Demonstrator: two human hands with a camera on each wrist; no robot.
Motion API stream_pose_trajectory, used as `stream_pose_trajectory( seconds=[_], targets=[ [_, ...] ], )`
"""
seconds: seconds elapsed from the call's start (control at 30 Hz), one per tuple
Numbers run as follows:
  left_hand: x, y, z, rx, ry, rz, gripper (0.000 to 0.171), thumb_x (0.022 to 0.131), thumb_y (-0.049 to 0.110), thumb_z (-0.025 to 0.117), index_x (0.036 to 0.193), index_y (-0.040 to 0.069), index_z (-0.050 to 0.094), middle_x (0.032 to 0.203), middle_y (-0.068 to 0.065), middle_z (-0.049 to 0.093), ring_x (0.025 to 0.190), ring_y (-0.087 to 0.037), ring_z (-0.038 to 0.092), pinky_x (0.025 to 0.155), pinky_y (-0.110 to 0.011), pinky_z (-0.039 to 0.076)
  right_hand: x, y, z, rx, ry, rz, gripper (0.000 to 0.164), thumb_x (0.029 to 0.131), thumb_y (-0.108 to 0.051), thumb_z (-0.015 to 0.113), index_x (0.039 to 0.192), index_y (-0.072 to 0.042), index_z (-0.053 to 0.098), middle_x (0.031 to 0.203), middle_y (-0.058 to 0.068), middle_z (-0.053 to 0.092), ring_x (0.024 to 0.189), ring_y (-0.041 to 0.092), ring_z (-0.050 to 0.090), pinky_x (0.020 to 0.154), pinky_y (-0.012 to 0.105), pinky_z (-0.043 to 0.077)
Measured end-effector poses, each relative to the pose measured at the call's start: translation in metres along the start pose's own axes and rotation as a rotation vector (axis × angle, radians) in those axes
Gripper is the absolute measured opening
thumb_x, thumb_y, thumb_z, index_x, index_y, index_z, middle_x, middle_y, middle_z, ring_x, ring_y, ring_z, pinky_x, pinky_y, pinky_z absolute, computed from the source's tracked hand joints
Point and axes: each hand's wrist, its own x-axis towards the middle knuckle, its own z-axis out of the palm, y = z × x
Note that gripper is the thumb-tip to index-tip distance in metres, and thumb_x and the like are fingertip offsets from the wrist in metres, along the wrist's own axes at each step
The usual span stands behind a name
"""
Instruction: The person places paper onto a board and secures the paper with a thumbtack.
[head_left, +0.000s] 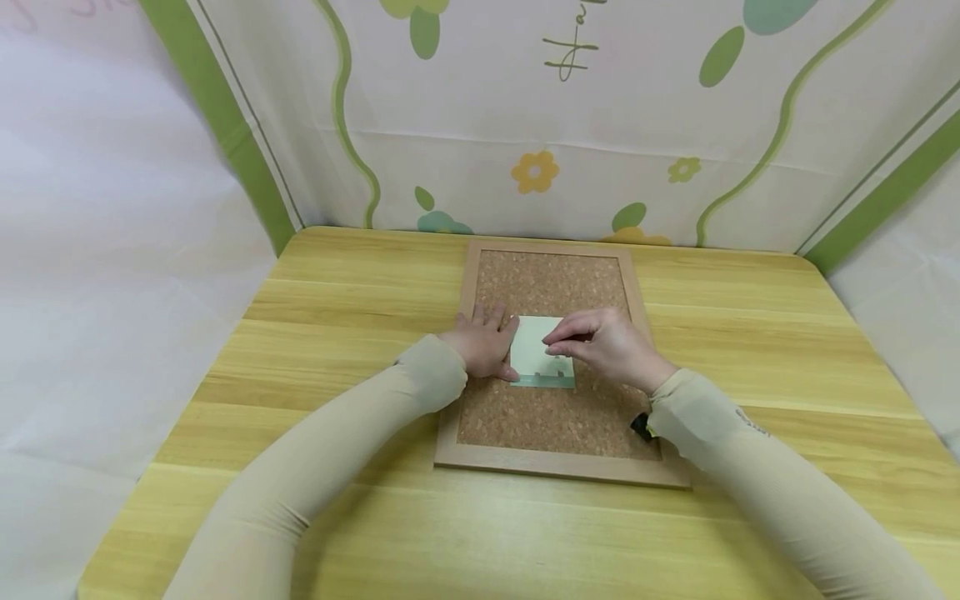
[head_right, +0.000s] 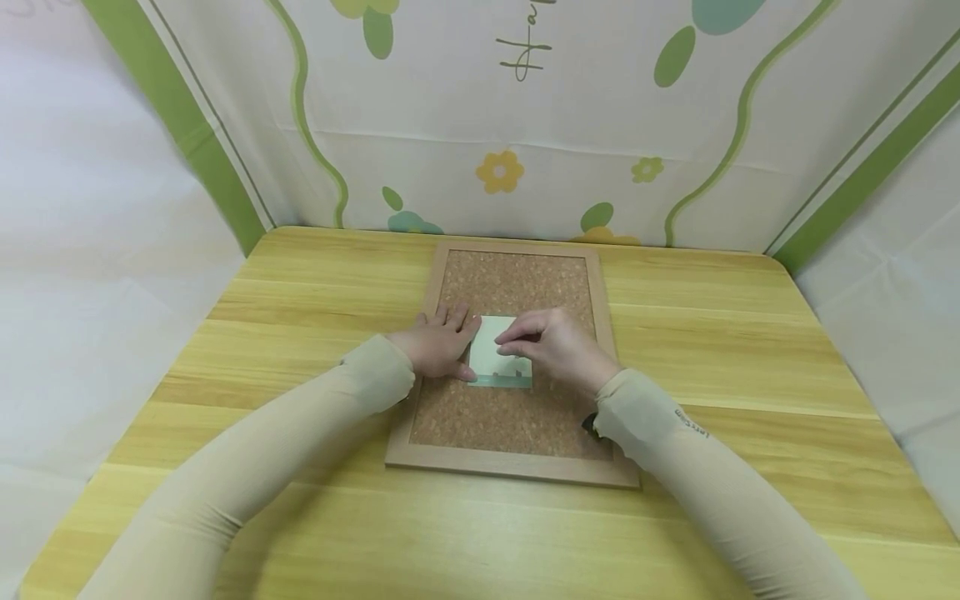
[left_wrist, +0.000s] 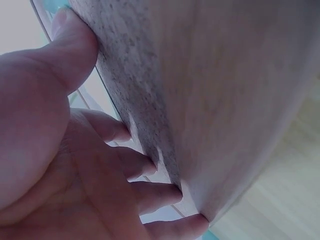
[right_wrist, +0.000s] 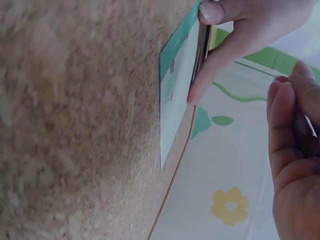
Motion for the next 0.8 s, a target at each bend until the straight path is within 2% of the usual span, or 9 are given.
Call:
stream_pose_trajectory(
  seconds=[0.2,0.4,0.53,0.67,0.8],
  targets=[
    [-0.001,0.001,-0.001,0.002,-0.003,0.004,0.098,0.078,0.061,0.052,0.149,0.013,0.004,0.152,-0.016,-0.008,0.134,-0.044,-0.007,0.101,-0.062,0.008,0.001,0.003,0.0,-0.037,-0.017,-0.024,0.008,0.076,-0.012,0.074,0.084,-0.012,0.075,0.086,-0.01,0.068,0.079,0.007,0.064,0.065,0.024,0.051],
    [-0.001,0.001,-0.001,0.003,0.003,0.004,0.099,0.077,0.062,0.053,0.149,0.013,0.005,0.152,-0.016,-0.007,0.134,-0.044,-0.006,0.101,-0.061,0.008,0.0,0.001,-0.001,0.01,-0.006,0.084,0.009,0.077,-0.015,0.073,0.085,-0.019,0.074,0.083,-0.009,0.069,0.072,0.006,0.064,0.062,0.025,0.051],
    [-0.001,0.001,0.0,0.003,0.003,0.003,0.099,0.077,0.062,0.053,0.149,0.013,0.005,0.152,-0.015,-0.007,0.135,-0.043,-0.006,0.102,-0.06,0.008,0.001,-0.011,-0.004,0.006,0.008,0.114,0.008,0.077,-0.009,0.073,0.085,-0.012,0.074,0.081,-0.002,0.07,0.07,0.009,0.065,0.06,0.025,0.051],
    [-0.001,0.001,-0.001,0.003,0.003,0.003,0.099,0.077,0.062,0.053,0.149,0.013,0.005,0.152,-0.015,-0.007,0.134,-0.043,-0.006,0.102,-0.061,0.008,0.002,-0.027,-0.006,-0.011,0.014,0.098,0.009,0.077,-0.003,0.072,0.085,-0.006,0.074,0.082,0.004,0.07,0.074,0.012,0.066,0.062,0.024,0.051],
    [-0.001,0.002,-0.001,0.007,0.005,0.004,0.098,0.078,0.061,0.053,0.149,0.012,0.005,0.152,-0.017,-0.007,0.134,-0.043,-0.006,0.101,-0.062,0.009,0.002,-0.032,-0.008,-0.038,0.011,0.052,0.009,0.075,0.0,0.073,0.083,-0.005,0.074,0.084,0.006,0.07,0.077,0.015,0.066,0.065,0.024,0.051]
  ],
)
